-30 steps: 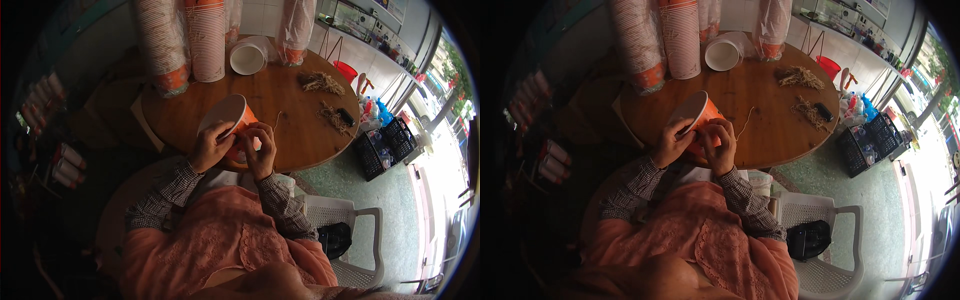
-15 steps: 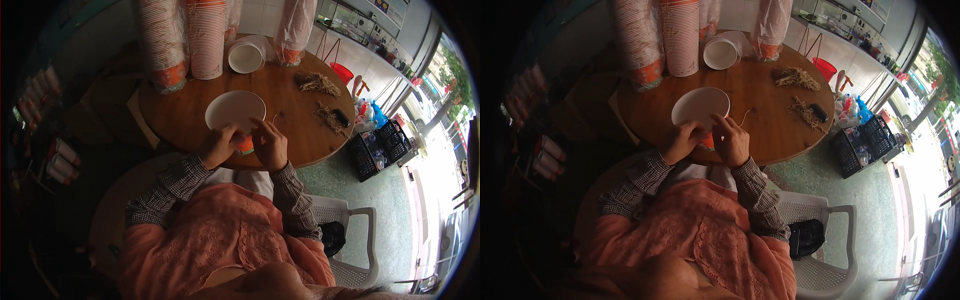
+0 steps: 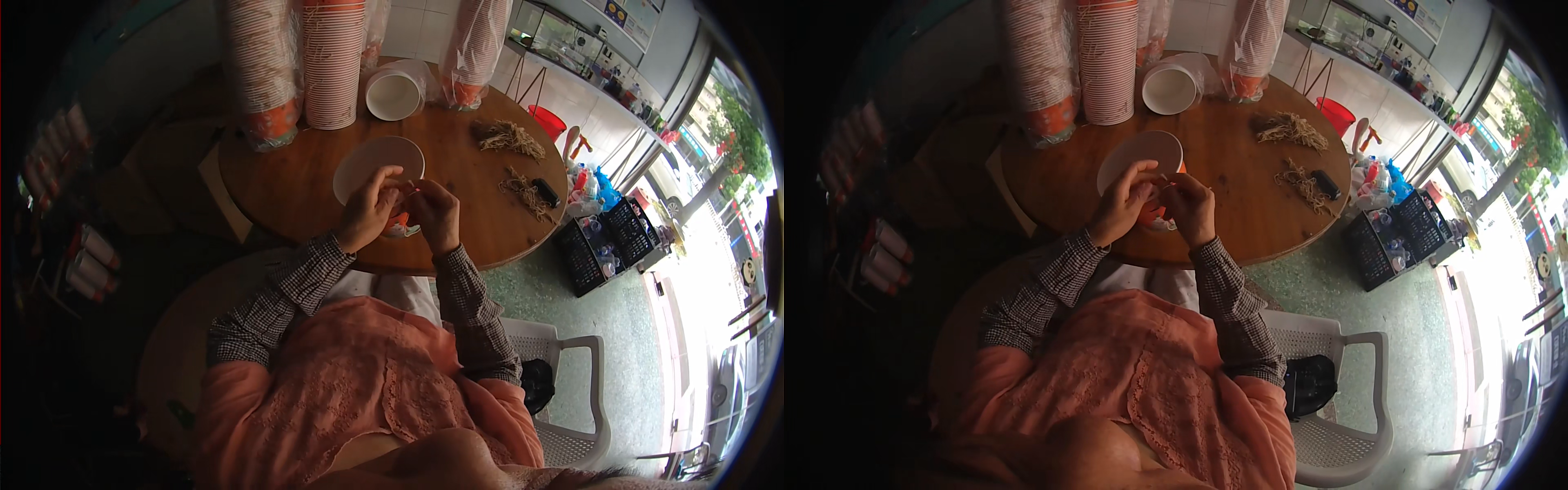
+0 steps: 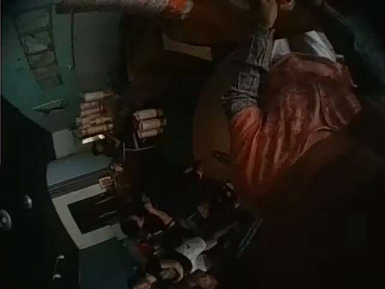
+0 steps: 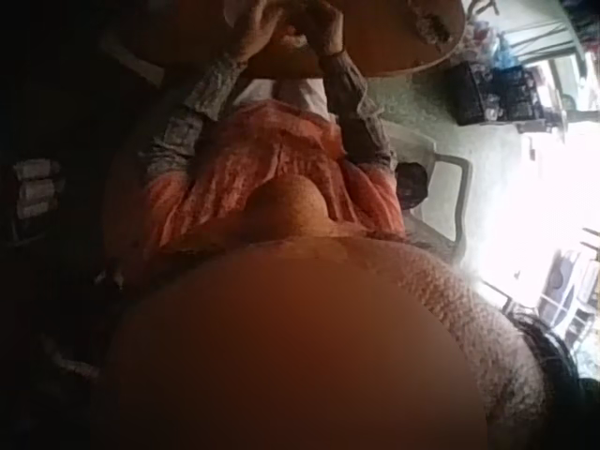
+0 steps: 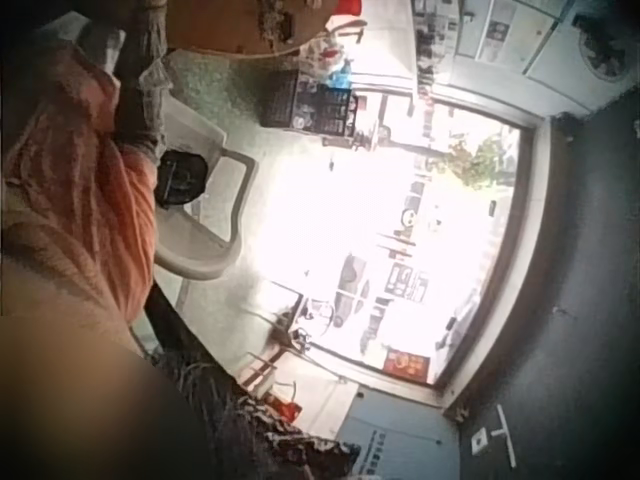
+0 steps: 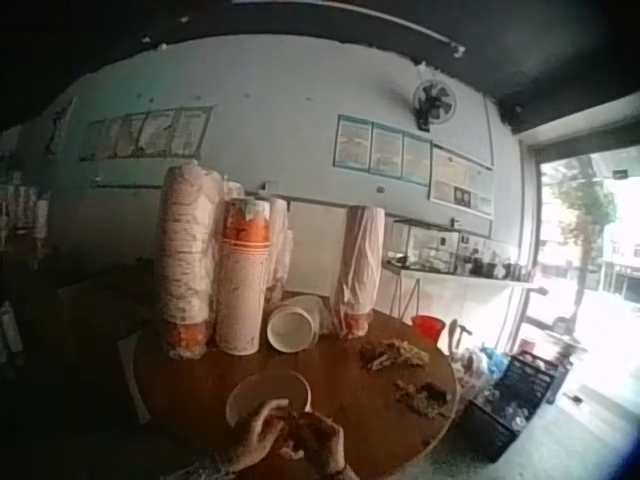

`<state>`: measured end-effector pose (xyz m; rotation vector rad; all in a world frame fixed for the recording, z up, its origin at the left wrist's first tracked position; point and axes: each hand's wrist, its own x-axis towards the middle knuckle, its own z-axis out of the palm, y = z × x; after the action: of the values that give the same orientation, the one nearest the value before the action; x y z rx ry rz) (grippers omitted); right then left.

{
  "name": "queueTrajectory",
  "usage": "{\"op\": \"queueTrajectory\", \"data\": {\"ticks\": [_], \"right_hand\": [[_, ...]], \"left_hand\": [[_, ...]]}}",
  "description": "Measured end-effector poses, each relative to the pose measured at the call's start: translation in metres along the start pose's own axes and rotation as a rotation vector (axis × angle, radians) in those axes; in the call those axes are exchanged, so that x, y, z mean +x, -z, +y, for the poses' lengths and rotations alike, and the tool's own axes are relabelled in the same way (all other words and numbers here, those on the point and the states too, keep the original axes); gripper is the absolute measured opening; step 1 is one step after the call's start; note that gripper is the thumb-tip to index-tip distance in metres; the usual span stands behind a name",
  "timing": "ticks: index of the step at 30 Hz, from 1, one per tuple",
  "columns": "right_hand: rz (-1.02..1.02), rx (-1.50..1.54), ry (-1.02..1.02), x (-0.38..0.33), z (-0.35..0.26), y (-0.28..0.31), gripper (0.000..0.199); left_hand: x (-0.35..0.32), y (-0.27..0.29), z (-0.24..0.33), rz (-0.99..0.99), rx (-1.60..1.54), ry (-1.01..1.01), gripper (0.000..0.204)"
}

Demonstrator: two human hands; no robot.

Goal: The recorder is manually attaching string handles to paper buckets by threading the string through pre-punched holes.

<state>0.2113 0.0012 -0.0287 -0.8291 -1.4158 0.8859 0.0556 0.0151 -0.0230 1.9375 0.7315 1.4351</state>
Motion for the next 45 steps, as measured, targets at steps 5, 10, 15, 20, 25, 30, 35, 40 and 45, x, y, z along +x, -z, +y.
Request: {"op": "queueTrajectory", "data": {"ticks": [5, 10, 15, 20, 25, 30, 35, 40, 45], "right_hand": [[0.137, 0.017, 0.093, 0.000, 0.002, 0.000, 0.014], [0.156, 0.286, 0.058, 0.001, 0.022, -0.004, 0.011], [0.012, 0.366, -0.032, -0.002, 0.031, -0.012, 0.013], [-0.180, 0.171, -0.060, -0.009, 0.013, 0.021, 0.035], [-0.055, -0.417, 0.025, -0.022, -0.007, 0.043, 0.017], [0.032, -1.025, 0.365, -0.023, -0.038, 0.040, 0.010], [-0.043, -0.906, 0.620, -0.004, -0.047, 0.033, 0.009], [-0.034, -0.643, 0.399, 0.012, -0.021, 0.038, 0.010], [0.147, -0.264, 0.184, 0.002, 0.004, 0.050, 0.014]], "left_hand": [[0.010, -0.001, 0.000, -0.104, -0.153, 0.119, 0.025], [0.021, 0.011, 0.011, -0.265, 0.081, 0.156, 0.016], [0.020, 0.021, 0.000, -0.232, 0.277, 0.082, 0.022], [0.022, 0.021, -0.015, -0.199, 0.085, 0.112, 0.019], [0.026, 0.014, -0.023, -0.145, -0.228, 0.242, 0.013], [0.023, 0.009, -0.016, -0.176, -0.113, 0.242, 0.014], [0.026, 0.003, -0.011, -0.226, -0.124, 0.298, 0.015], [0.028, 0.000, 0.000, -0.377, -0.270, 0.328, 0.014], [0.033, 0.005, 0.007, -0.382, -0.291, 0.413, 0.015]]}}
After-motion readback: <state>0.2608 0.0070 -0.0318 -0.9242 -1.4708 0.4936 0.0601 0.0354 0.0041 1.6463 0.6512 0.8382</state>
